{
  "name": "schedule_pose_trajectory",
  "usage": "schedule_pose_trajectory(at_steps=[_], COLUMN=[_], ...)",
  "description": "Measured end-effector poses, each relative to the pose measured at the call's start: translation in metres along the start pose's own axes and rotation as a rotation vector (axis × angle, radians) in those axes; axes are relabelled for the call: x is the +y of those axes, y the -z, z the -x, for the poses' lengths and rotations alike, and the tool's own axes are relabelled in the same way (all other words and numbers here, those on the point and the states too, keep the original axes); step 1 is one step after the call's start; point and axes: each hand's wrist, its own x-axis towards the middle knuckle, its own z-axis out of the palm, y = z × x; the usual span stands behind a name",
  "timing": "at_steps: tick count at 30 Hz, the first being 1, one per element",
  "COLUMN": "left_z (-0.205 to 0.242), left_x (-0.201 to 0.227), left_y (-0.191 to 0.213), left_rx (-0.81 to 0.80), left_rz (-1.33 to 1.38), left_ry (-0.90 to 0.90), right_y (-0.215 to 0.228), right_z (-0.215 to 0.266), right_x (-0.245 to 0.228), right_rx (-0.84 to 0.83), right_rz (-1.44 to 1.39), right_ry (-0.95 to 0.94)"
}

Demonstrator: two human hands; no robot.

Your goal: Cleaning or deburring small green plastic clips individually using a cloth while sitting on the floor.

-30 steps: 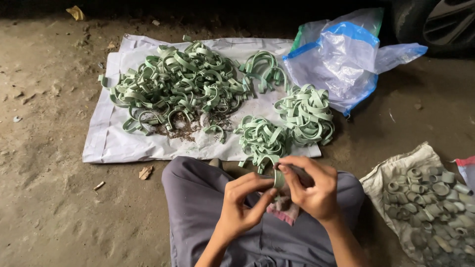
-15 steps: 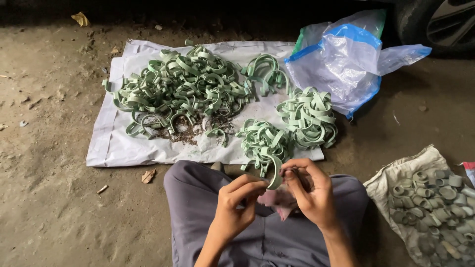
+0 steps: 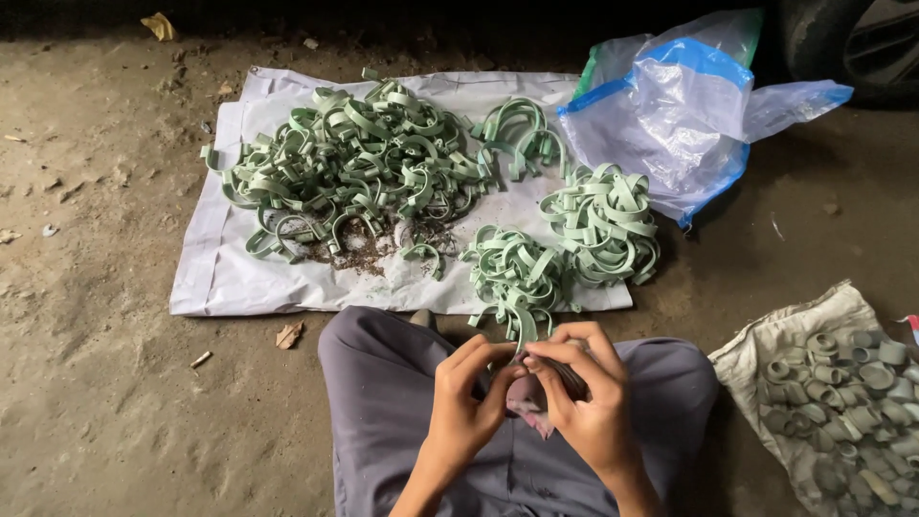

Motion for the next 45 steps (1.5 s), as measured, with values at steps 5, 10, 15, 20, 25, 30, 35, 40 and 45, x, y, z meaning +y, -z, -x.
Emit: schedule_pose_trajectory(at_steps=[5, 10, 15, 20, 25, 30, 35, 40, 45], left_z=[0.0, 0.004, 0.006, 0.009, 0.005, 0.009, 0.003, 0.006, 0.021], left_x=[-0.001, -0.004, -0.002, 0.01, 0.009, 0.003, 0.017, 0.018, 0.014], left_y=[-0.005, -0.007, -0.004, -0.004, 0.001, 0.002, 0.006, 0.009, 0.005], left_rx=[0.005, 0.024, 0.057, -0.049, -0.044, -0.131, -0.138, -0.134, -0.219], left_rz=[0.02, 0.025, 0.09, 0.108, 0.092, 0.06, 0.018, 0.17, 0.37], left_ry=[0.018, -0.068, -0.143, -0.264, -0.292, -0.448, -0.454, -0.272, -0.014], right_y=[-0.002, -0.005, 0.003, 0.004, 0.012, 0.012, 0.008, -0.002, -0.002], right_z=[-0.002, -0.009, -0.003, -0.005, 0.008, 0.01, 0.016, 0.038, 0.032], right_x=[-0.003, 0.007, 0.001, 0.015, 0.006, 0.01, 0.002, 0.021, 0.019], right_rx=[0.031, 0.09, 0.025, 0.093, 0.093, 0.157, 0.252, 0.36, 0.234], right_rz=[0.053, 0.04, -0.094, -0.102, -0.123, -0.04, -0.117, -0.523, -0.579], right_ry=[0.04, 0.006, -0.038, -0.058, -0.038, -0.02, -0.097, -0.359, -0.201])
